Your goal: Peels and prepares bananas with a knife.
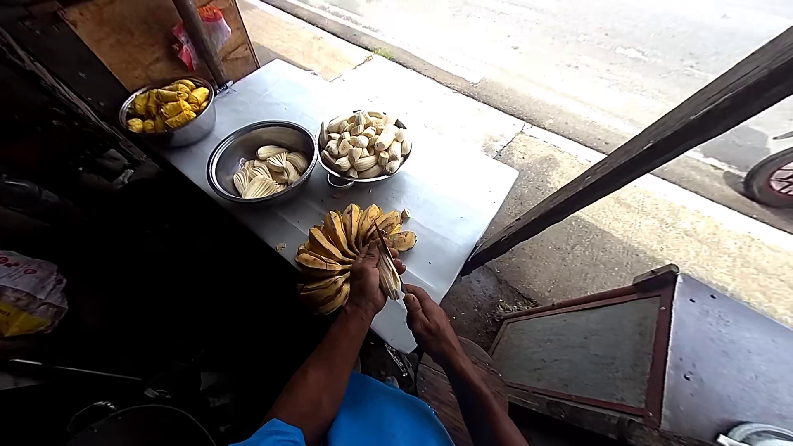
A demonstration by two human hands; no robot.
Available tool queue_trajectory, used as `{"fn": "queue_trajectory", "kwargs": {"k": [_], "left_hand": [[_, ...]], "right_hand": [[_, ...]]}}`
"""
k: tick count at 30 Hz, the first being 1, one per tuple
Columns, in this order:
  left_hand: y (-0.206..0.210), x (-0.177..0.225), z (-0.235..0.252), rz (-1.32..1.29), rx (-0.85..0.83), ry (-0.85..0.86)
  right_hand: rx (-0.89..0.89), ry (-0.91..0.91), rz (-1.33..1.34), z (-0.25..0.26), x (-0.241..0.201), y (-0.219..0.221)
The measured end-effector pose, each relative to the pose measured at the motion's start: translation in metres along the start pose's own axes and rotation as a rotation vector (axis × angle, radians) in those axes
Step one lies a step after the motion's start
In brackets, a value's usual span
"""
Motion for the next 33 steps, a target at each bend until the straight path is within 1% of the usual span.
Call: {"fn": "queue_trajectory", "kwargs": {"k": [2, 5, 7, 8, 10, 11, 12, 14, 16, 17, 19, 23, 25, 27, 28, 30, 31, 32, 33], "left_hand": [[0.005, 0.005, 0.003, 0.003, -0.011, 0.006], [0.015, 0.003, 0.001, -0.002, -0.118, 0.04], [0.02, 0.002, -0.007, 0.053, -0.152, 0.071], [0.02, 0.004, -0.012, 0.12, -0.169, 0.091], [0.015, 0.005, -0.02, 0.325, -0.202, 0.096], [0.011, 0.002, -0.025, 0.439, -0.224, 0.052], [0.006, -0.003, -0.03, 0.535, -0.253, -0.023], [-0.005, -0.02, -0.042, 0.65, -0.311, -0.234], [-0.021, -0.037, -0.052, 0.625, -0.313, -0.42], [-0.029, -0.042, -0.055, 0.575, -0.291, -0.466], [-0.044, -0.047, -0.057, 0.46, -0.227, -0.484], [-0.059, -0.038, -0.049, 0.282, -0.117, -0.477], [-0.055, -0.014, -0.038, 0.211, -0.077, -0.44], [-0.046, 0.03, -0.025, 0.175, -0.044, -0.336], [-0.041, 0.06, -0.015, 0.161, -0.032, -0.244], [-0.042, 0.132, 0.011, 0.166, 0.02, 0.037], [-0.052, 0.172, 0.025, 0.203, 0.092, 0.207], [-0.065, 0.21, 0.036, 0.262, 0.206, 0.368], [-0.078, 0.241, 0.043, 0.314, 0.317, 0.494]], "right_hand": [[0.041, 0.031, 0.267, -0.009, -0.009, 0.001], [0.139, 0.144, 0.732, -0.013, -0.012, 0.009], [0.198, 0.191, 0.881, -0.01, -0.008, 0.007], [0.235, 0.205, 0.919, -0.009, -0.006, 0.001], [0.315, 0.202, 0.943, -0.009, 0.001, -0.014], [0.345, 0.203, 0.936, -0.01, 0.005, -0.021], [0.362, 0.205, 0.925, -0.011, 0.009, -0.027], [0.347, 0.205, 0.88, -0.012, 0.016, -0.031], [0.284, 0.198, 0.819, -0.011, 0.021, -0.027], [0.258, 0.194, 0.788, -0.009, 0.024, -0.023], [0.252, 0.186, 0.724, -0.006, 0.028, -0.017], [0.352, 0.183, 0.584, -0.003, 0.035, -0.018], [0.374, 0.215, 0.557, -0.005, 0.041, -0.022], [0.381, 0.255, 0.552, -0.01, 0.045, -0.023], [0.386, 0.261, 0.552, -0.013, 0.047, -0.024], [0.402, 0.258, 0.565, -0.016, 0.048, -0.027], [0.412, 0.255, 0.58, -0.017, 0.047, -0.028], [0.42, 0.25, 0.592, -0.018, 0.047, -0.029], [0.425, 0.248, 0.599, -0.019, 0.047, -0.029]]}}
Point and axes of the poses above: each hand's wrist, its own z-axis towards the middle knuckle, its own y-axis out of the palm, x = y × z, the point moved 8 cm from there along z, towards the middle knuckle, and after that the axes turned 3 degrees about -y, right-handed, at the moved point
